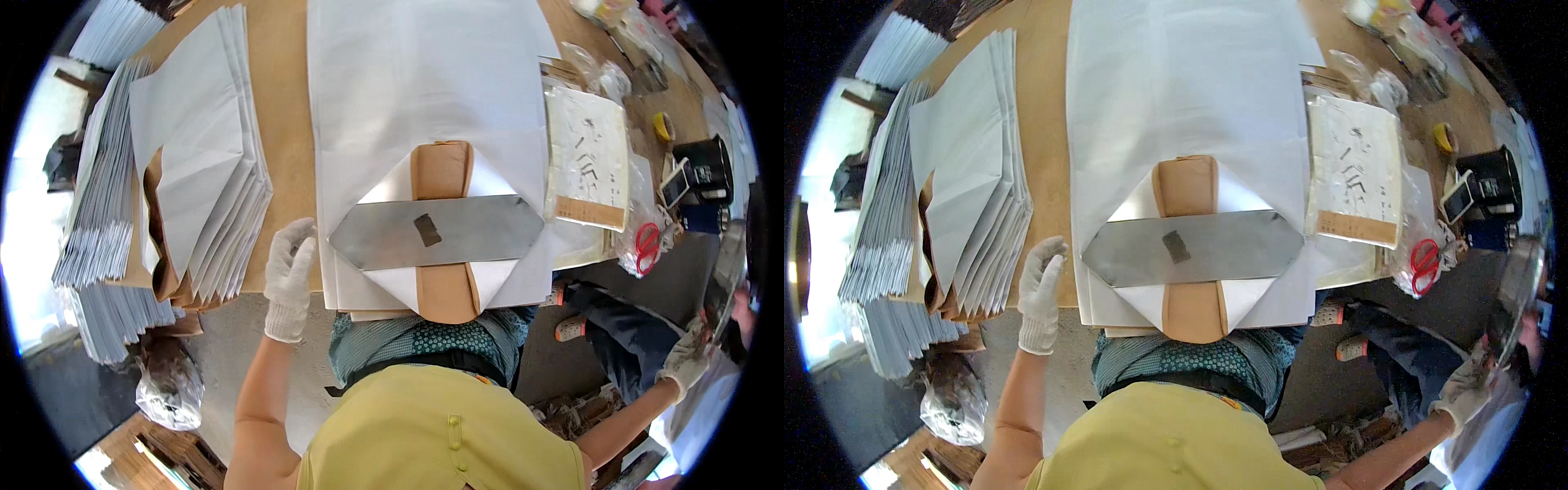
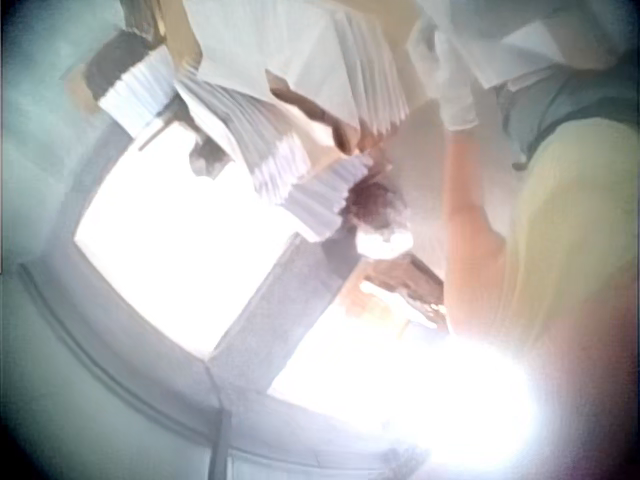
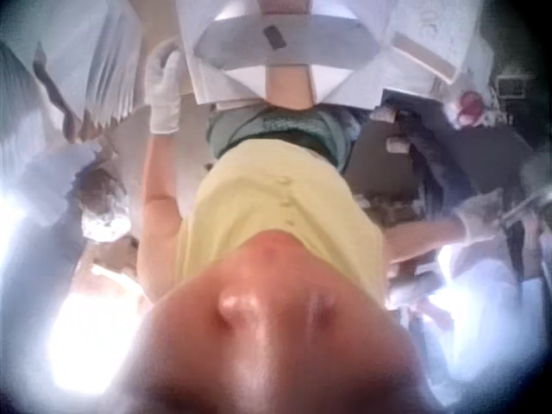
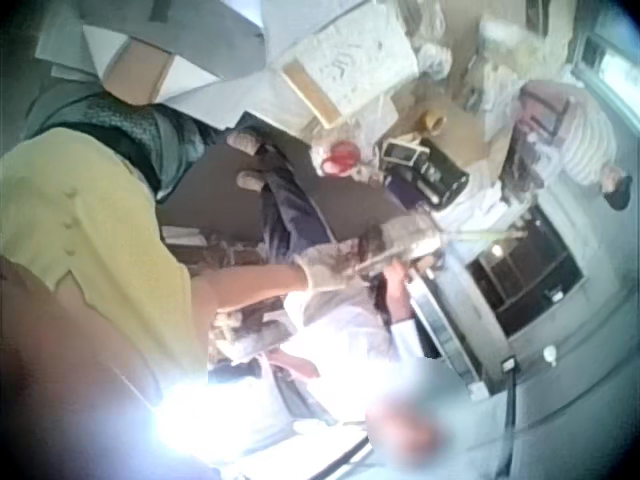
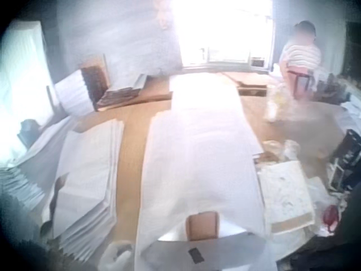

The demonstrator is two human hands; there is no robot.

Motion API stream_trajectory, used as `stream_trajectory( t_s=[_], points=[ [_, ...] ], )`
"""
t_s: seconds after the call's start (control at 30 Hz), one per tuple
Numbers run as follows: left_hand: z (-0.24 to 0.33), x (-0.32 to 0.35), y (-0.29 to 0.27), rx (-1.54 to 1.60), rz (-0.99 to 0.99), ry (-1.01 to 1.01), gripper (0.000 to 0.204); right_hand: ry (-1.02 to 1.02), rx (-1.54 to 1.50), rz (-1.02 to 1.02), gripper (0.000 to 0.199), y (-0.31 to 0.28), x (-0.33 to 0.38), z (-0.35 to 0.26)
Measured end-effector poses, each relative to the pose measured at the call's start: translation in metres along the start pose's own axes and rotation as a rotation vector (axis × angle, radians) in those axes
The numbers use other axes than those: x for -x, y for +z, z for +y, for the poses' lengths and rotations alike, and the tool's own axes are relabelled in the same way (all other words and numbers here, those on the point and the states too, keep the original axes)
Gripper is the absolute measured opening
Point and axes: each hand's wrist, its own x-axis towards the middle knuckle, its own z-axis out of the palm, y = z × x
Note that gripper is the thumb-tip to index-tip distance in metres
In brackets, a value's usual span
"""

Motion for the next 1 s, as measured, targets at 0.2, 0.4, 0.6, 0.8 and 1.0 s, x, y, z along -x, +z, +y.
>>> stream_trajectory(
  t_s=[0.2,0.4,0.6,0.8,1.0],
  points=[
    [-0.004,0.028,0.001,0.408,0.026,-0.329,0.046,-0.340,0.870,-0.489,0.034,-0.080,-0.064,0.107],
    [-0.021,0.044,0.003,0.772,-0.016,-0.448,0.049,0.303,0.537,-0.388,0.028,0.076,0.069,0.186],
    [-0.029,0.039,0.003,0.797,0.037,-0.540,0.041,0.712,0.297,-0.346,0.040,0.083,0.041,0.249],
    [0.055,-0.011,-0.034,0.568,-0.297,-0.056,0.047,0.471,0.261,-0.252,0.031,0.113,0.046,0.241],
    [0.227,-0.072,-0.055,0.328,-0.184,0.522,0.060,0.449,-0.071,-0.181,0.026,0.134,0.021,0.205]
  ],
)
